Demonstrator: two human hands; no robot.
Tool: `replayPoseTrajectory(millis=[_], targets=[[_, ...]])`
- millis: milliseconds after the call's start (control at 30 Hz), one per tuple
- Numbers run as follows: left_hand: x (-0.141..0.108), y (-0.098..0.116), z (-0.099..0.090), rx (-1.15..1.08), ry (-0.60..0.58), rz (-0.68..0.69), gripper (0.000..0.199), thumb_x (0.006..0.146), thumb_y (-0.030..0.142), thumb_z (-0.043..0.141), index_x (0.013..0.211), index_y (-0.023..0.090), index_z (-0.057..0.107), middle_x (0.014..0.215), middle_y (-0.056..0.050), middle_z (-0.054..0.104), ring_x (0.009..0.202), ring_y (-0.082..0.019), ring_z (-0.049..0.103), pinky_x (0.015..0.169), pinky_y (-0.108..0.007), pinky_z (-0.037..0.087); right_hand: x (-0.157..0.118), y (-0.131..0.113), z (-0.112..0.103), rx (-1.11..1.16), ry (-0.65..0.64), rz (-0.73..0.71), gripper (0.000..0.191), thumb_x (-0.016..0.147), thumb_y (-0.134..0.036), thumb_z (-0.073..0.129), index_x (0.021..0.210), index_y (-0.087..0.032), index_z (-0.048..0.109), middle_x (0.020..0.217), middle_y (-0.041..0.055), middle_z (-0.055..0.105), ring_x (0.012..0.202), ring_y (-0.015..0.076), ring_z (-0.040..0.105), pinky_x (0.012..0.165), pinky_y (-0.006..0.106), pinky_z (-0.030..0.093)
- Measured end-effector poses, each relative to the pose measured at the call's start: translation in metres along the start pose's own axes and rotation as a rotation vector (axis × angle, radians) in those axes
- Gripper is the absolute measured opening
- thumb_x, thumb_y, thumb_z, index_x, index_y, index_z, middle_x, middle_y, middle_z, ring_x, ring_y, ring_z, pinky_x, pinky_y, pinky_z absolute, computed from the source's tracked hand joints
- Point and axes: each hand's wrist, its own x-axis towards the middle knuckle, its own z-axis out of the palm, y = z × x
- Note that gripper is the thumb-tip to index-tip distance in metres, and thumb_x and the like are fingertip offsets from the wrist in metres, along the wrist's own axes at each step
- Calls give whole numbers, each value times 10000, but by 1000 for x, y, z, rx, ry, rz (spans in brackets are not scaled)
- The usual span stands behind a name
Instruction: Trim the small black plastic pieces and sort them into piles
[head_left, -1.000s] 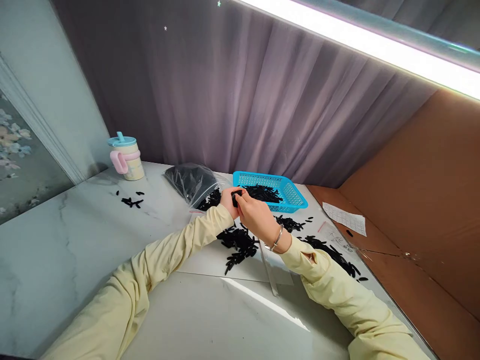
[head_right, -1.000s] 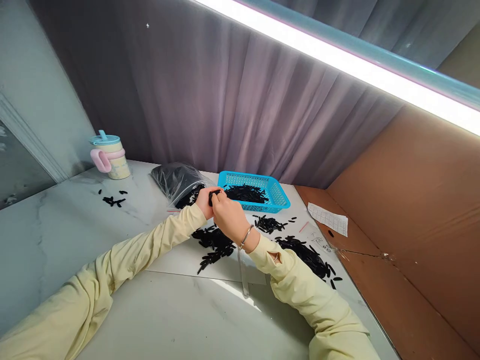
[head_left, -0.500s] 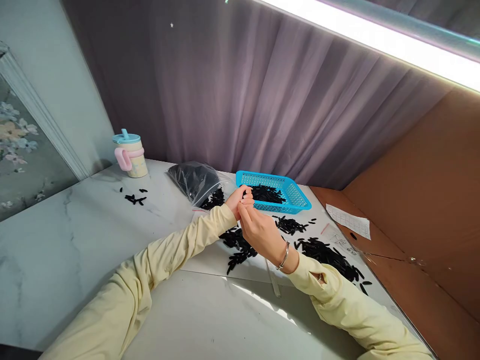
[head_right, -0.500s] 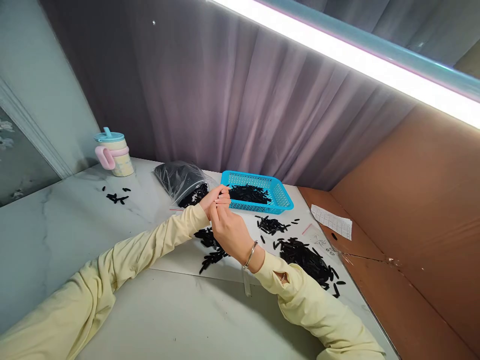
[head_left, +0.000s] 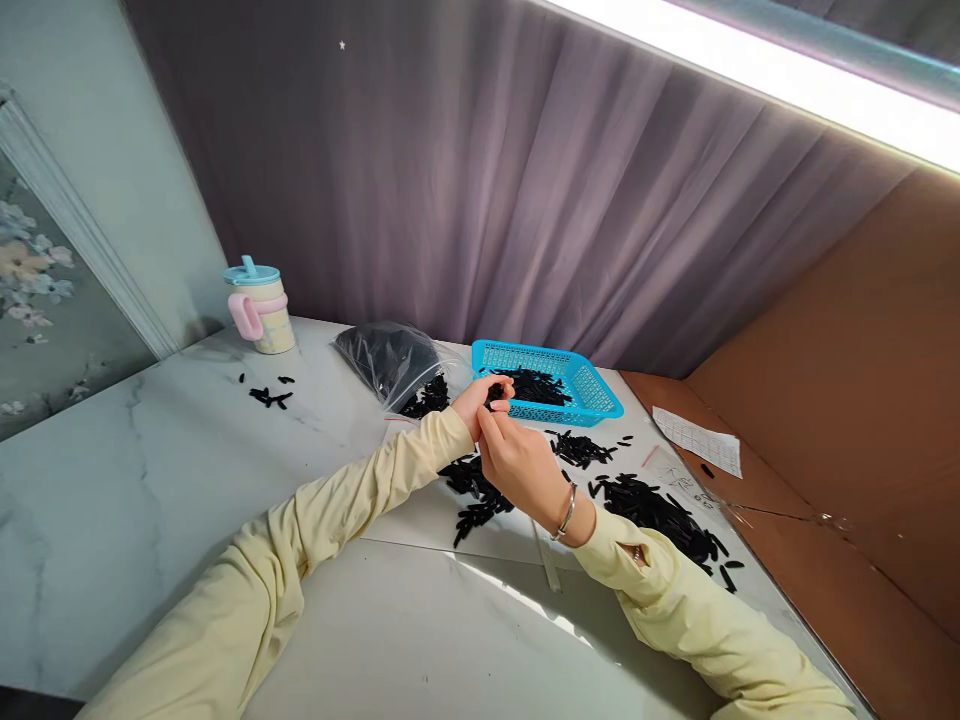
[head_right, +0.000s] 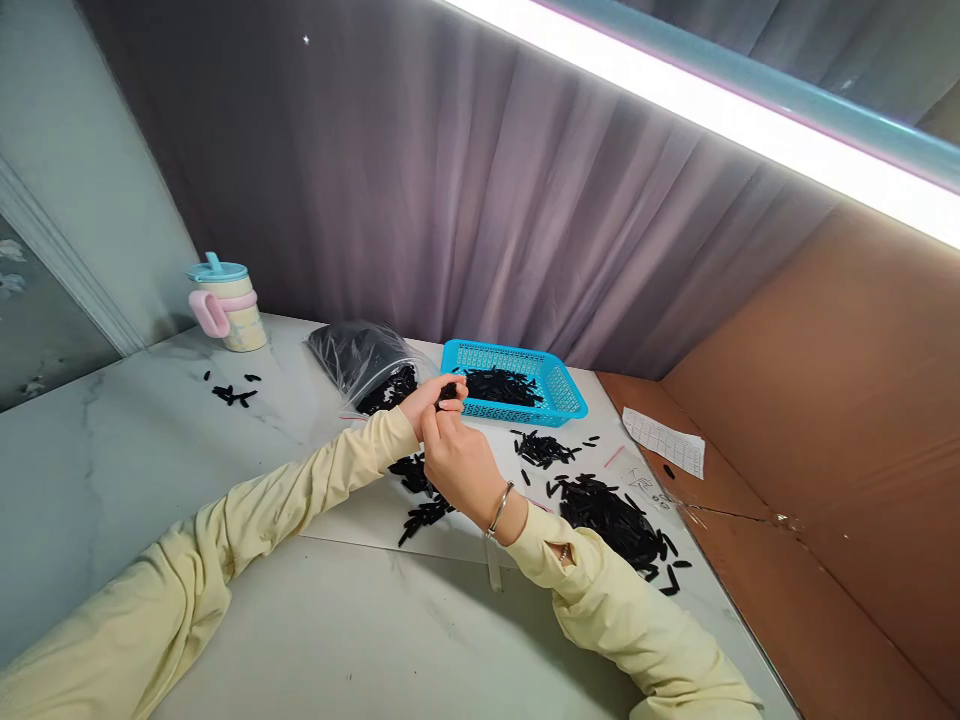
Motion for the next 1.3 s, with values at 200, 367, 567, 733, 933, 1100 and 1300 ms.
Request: replayPoseTrajectory(millis=[200, 367, 567, 733, 933, 1100, 1300], targets=[[-3, -3, -7, 164, 4, 2, 189, 871, 270, 487, 924, 109, 568, 781, -14, 584, 564, -72, 539, 499, -206, 465, -16, 1, -9, 290, -32, 82, 228, 875, -137, 336, 982, -118, 536, 696, 54, 591, 550, 127, 515, 506, 235, 388], [-13, -10, -17, 374, 32, 71, 337, 837, 253, 512, 529, 119, 485, 427, 62, 396, 263, 8, 240, 280, -139, 105, -40, -4, -18, 1425, -398, 615, 178, 809, -277, 552, 940, -163, 511, 627, -12, 586, 491, 101, 544, 519, 243, 463], [-25, -25, -19, 661, 10, 126, 528, 820, 349, 508, 347, 120, 449, 295, 30, 340, 232, -12, 263, 294, -162, 115, -63, -4, -11, 2020, -514, 942, 232, 712, -286, 689, 865, -132, 609, 656, 5, 620, 469, 60, 521, 497, 205, 422], [-38, -30, -22, 846, -104, 105, 547, 795, 403, 522, 325, 138, 430, 267, 43, 296, 239, -22, 247, 313, -191, 129, -81, 14, -4, 2082, -367, 1014, 183, 709, -241, 695, 864, -146, 666, 697, 17, 637, 488, 51, 521, 475, 189, 404], [-39, -38, -35, 960, -236, 68, 519, 772, 425, 544, 350, 143, 439, 275, 42, 314, 266, -32, 258, 335, -213, 148, -90, 26, 5, 2093, -256, 981, 191, 719, -233, 684, 888, -145, 668, 697, 18, 634, 486, 58, 517, 464, 193, 410], [-38, -46, -44, 957, -255, 73, 513, 809, 439, 465, 382, 156, 438, 303, 44, 307, 286, -44, 261, 352, -230, 160, -92, 28, 8, 2078, -156, 938, 185, 741, -256, 659, 883, -141, 633, 664, 11, 619, 447, 62, 482, 407, 191, 383], [-41, -49, -47, 968, -245, 134, 515, 793, 437, 475, 360, 158, 445, 318, 31, 341, 304, -48, 274, 366, -241, 177, -91, 28, 8, 1968, -62, 1052, 170, 713, -249, 665, 831, -138, 613, 609, -1, 598, 404, 48, 406, 384, 186, 285]])
